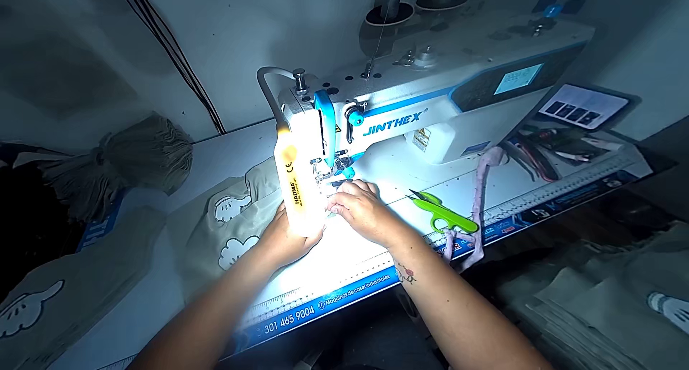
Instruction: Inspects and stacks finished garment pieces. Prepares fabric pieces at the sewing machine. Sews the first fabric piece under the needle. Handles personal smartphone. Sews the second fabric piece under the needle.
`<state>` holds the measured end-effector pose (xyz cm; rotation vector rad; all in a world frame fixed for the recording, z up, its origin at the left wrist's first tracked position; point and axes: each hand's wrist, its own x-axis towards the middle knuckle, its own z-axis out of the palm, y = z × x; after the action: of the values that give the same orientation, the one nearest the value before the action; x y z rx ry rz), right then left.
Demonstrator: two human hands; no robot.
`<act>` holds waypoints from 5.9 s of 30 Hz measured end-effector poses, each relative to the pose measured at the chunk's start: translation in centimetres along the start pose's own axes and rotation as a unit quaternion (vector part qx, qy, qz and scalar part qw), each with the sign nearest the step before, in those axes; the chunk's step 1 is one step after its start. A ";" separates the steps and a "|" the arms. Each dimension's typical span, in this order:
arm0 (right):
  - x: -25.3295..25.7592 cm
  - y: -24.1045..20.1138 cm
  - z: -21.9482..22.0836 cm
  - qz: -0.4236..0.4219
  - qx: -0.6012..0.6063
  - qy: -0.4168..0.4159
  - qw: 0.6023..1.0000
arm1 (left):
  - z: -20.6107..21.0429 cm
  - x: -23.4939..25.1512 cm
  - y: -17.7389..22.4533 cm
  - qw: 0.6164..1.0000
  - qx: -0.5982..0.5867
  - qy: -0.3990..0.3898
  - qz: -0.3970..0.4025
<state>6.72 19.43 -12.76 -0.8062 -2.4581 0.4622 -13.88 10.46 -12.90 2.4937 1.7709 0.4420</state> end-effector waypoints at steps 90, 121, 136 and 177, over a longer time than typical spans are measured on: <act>-0.4 -0.3 0.3 0.046 -0.065 0.021 0.997 | 0.5 0.8 -3.6 0.997 -0.007 -0.001 0.079; 1.1 -0.2 1.0 0.156 0.110 0.249 0.950 | -0.2 2.0 -4.0 0.998 -0.040 0.004 0.053; 1.0 -0.1 0.7 0.167 0.119 0.252 0.946 | -0.6 0.7 -3.0 0.999 -0.046 0.000 0.029; -26.9 -11.5 -16.8 0.062 0.130 0.268 0.953 | -7.9 -2.6 20.2 0.808 -0.580 0.015 0.100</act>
<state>29.64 -3.56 -3.46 -0.8463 -1.8121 0.5188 1.76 0.17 -1.77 1.7004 0.7364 1.1362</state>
